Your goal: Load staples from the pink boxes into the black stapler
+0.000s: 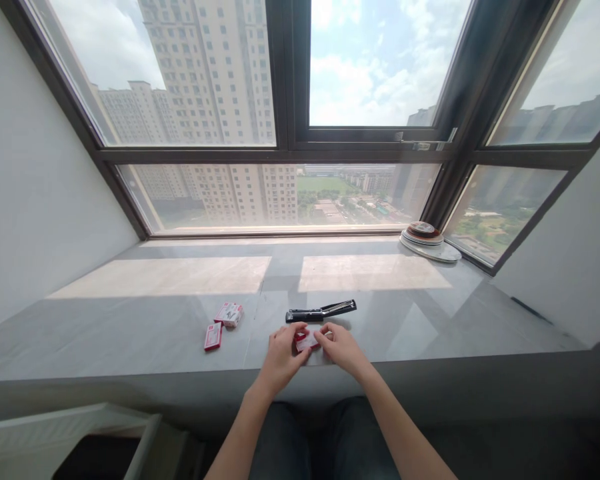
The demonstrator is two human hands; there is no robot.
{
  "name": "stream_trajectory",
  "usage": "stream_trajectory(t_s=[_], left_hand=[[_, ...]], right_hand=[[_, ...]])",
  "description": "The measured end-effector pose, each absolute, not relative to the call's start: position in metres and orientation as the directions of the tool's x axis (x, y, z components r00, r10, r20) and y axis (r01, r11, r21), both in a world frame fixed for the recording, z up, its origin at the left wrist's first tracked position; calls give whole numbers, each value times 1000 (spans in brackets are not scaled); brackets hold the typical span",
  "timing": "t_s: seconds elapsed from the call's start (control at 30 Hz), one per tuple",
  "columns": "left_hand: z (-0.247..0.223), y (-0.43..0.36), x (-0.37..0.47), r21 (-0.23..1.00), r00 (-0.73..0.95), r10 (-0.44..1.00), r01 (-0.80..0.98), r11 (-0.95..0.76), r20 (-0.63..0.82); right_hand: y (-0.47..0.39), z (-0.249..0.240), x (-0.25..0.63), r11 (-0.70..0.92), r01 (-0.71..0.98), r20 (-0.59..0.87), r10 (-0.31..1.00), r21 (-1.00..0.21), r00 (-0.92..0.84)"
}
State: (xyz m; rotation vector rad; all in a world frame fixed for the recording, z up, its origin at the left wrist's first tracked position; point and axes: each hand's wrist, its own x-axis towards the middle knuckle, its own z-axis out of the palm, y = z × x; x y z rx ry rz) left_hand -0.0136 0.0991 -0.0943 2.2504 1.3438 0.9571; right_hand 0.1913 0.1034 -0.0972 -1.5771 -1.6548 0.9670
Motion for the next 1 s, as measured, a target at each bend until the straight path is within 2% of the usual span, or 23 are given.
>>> stream_trajectory(t_s=[0.23,0.37,0.43,0.53,0.63,0.8,0.9,1.0], left_hand=[[-92,116,-14,678,351,877,559,-478,328],[-94,114,-19,692,320,892,565,-450,320],[-92,113,-18,691,317,894,568,-446,316],[-91,113,-17,686,332,888,566,-457,317],[-91,114,-18,676,338,884,571,-466,325],[-92,114,-21,686,338,890,570,-452,306],[-92,113,-22,691,335,888,560,-458,317],[-93,114,-22,689,329,886,558,-462,328]], right_hand=[[116,-106,229,-80,489,-79,997,-869,24],[113,-105,250,-102,569,-84,995,-816,58],[110,-95,249,-17,650,29,998,-760,60],[111,-74,232,192,750,181,979,-633,-98],[119,-57,208,313,818,168,950,-483,-264],[135,-49,183,361,875,117,933,-324,-342],[136,-49,183,383,855,123,923,-350,-363],[131,-52,192,402,753,165,913,-521,-373]])
